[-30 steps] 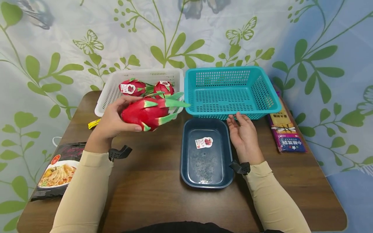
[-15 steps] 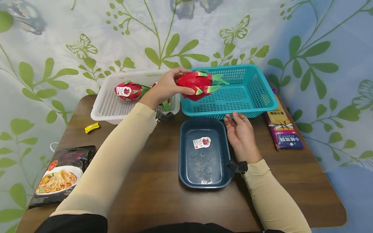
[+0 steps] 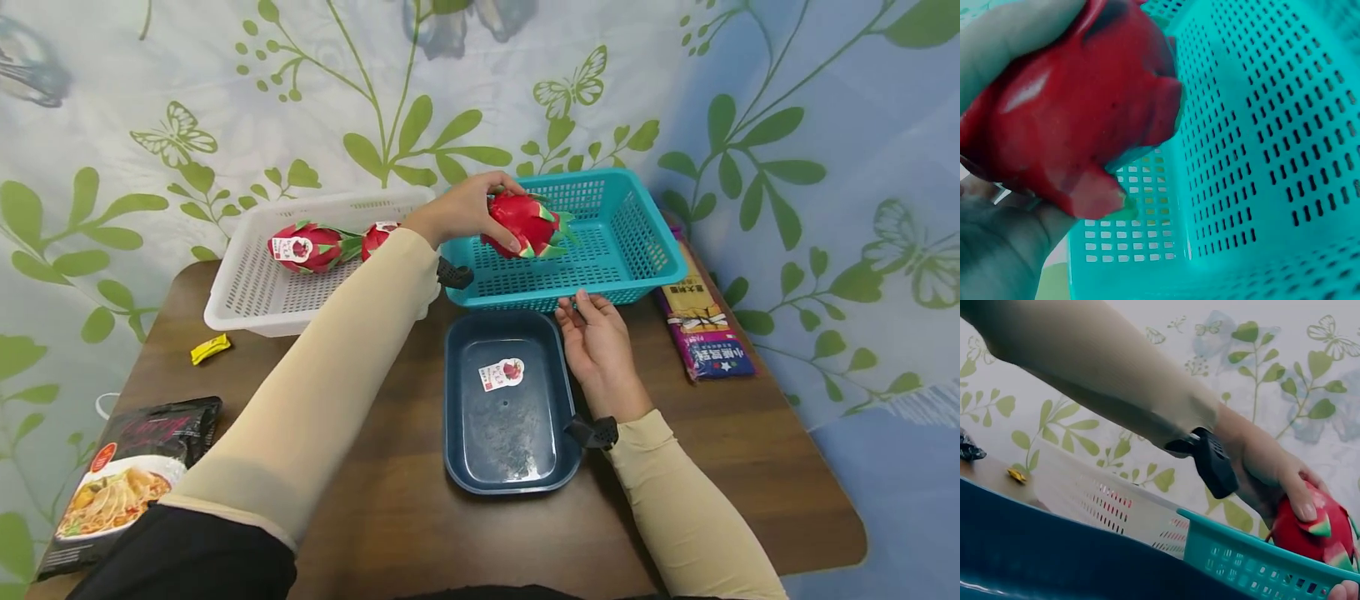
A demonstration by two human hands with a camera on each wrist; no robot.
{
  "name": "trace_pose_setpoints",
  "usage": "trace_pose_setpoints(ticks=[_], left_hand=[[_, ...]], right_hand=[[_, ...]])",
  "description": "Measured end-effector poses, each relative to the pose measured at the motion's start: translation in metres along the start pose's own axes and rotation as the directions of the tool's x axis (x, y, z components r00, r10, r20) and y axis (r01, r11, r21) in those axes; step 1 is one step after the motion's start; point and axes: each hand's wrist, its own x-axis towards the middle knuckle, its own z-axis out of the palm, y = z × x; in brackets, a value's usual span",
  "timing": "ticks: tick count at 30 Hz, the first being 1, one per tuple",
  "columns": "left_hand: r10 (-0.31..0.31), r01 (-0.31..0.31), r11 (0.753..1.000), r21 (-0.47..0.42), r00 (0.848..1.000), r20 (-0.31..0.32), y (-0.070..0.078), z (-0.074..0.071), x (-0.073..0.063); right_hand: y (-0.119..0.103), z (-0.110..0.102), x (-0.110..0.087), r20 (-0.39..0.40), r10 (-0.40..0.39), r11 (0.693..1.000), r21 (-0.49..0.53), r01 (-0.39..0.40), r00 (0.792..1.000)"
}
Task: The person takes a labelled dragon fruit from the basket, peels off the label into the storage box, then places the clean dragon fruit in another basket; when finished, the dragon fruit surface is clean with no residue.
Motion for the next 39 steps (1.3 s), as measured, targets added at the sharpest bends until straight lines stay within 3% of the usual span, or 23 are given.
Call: trace_pose_setpoints(ticks=[7,12,16,21,24,29,39], left_hand=[[-0.112,0.111,0.994,-0.013,0.99,-0.085,-0.01,-0.002,0.013],[-0.181,0.178,0.983,-0.045,0.981,-0.065,-0.02,0.001,0.019],[-0.234,0.235,0.972,0.015,0.97,-0.06,-0.028,0.005,0.022],[-0.312,0.331,0.925,0.186,0.942,-0.122,-0.034,0.006,0.023],[-0.296,0.33,0.902,0.277,0.942,-0.157,-0.033,0.006,0.024],[-0.278,0.326,0.888,0.325,0.942,-0.187,-0.03,0.008,0.022],[-0.248,0.272,0.869,0.413,0.962,-0.111,-0.024,0.012,0.027]], right_hand=[[0.007,0.004,0.001,0.016,-0.005,1.0,0.003,0.005,1.0],[0.012,0.007,0.001,0.011,-0.011,1.0,-0.025,0.011,1.0],[0.014,0.008,-0.001,0.003,-0.017,0.999,-0.04,0.017,1.0],[0.014,0.006,-0.002,-0.003,-0.034,0.998,-0.05,0.034,0.999],[0.011,0.005,-0.003,-0.004,-0.045,0.998,-0.042,0.044,0.999],[0.009,0.001,-0.003,-0.004,-0.04,0.998,-0.048,0.039,0.999],[0.006,-0.003,-0.004,-0.021,-0.052,0.998,-0.043,0.051,0.998]])
